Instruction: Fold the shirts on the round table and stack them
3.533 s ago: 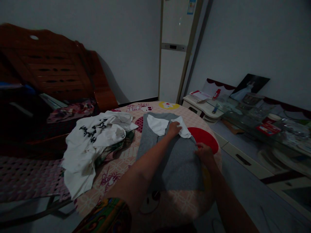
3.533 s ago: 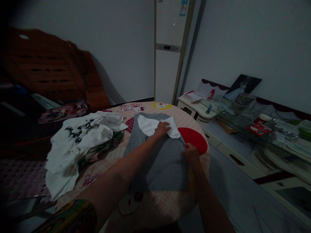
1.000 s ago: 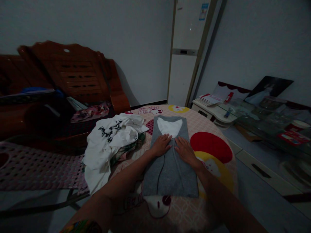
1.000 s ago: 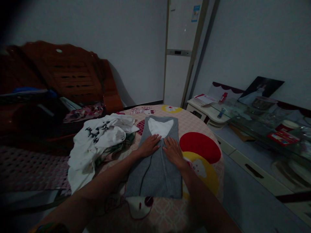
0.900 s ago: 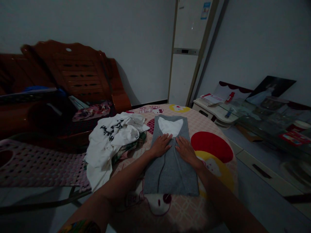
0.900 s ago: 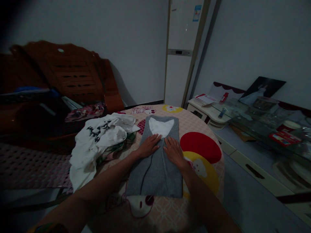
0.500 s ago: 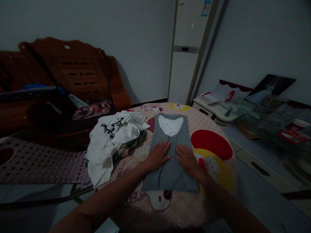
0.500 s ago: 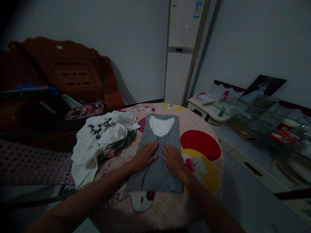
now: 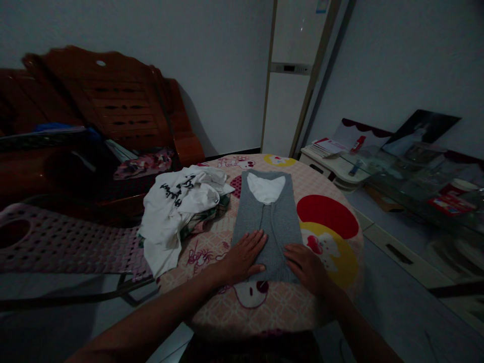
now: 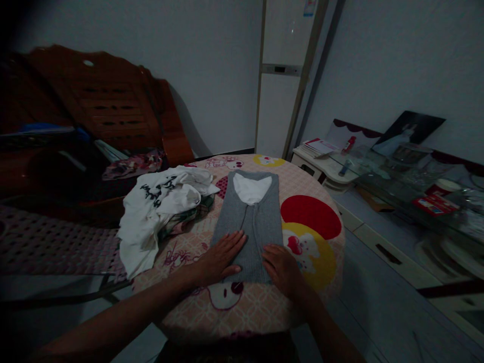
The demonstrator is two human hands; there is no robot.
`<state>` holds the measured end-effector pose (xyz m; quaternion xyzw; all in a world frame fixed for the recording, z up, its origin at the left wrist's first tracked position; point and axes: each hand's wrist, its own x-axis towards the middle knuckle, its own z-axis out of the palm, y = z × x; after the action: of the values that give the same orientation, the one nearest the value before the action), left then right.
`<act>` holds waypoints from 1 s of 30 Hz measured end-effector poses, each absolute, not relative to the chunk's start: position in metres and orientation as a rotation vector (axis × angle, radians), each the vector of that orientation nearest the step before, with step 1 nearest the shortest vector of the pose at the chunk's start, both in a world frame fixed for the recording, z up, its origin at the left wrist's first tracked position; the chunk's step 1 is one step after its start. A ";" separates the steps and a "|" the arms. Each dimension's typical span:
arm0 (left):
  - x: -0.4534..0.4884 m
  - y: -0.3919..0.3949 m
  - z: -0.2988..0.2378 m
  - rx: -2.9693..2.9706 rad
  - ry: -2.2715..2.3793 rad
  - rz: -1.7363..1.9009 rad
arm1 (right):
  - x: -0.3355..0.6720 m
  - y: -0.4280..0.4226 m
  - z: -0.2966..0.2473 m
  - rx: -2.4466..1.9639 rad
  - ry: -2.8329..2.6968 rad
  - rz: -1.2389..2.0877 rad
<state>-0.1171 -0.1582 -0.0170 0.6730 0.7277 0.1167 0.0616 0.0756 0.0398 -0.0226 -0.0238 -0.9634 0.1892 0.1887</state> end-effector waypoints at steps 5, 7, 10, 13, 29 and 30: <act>-0.096 -0.179 -0.014 2.049 2.155 0.282 | 0.105 0.024 -0.013 -0.033 -2.782 0.550; -0.089 -0.183 -0.016 2.047 2.189 0.263 | 0.110 0.019 -0.012 -0.025 -2.843 0.512; -0.081 -0.185 -0.024 2.107 2.222 0.257 | 0.112 0.012 -0.012 0.014 -2.902 0.390; -0.077 -0.184 -0.032 2.170 2.232 0.217 | 0.109 0.004 -0.012 0.060 -2.908 0.260; -0.099 -0.200 -0.014 1.999 2.155 0.511 | 0.103 0.004 -0.029 0.091 -2.608 0.140; -0.101 -0.202 -0.015 1.993 2.144 0.560 | 0.105 0.005 -0.029 0.093 -2.612 0.155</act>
<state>-0.1011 -0.2023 -0.0147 0.6665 0.7170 0.1874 0.0806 0.1053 0.0045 -0.0293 0.0344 -0.9637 0.0572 0.2587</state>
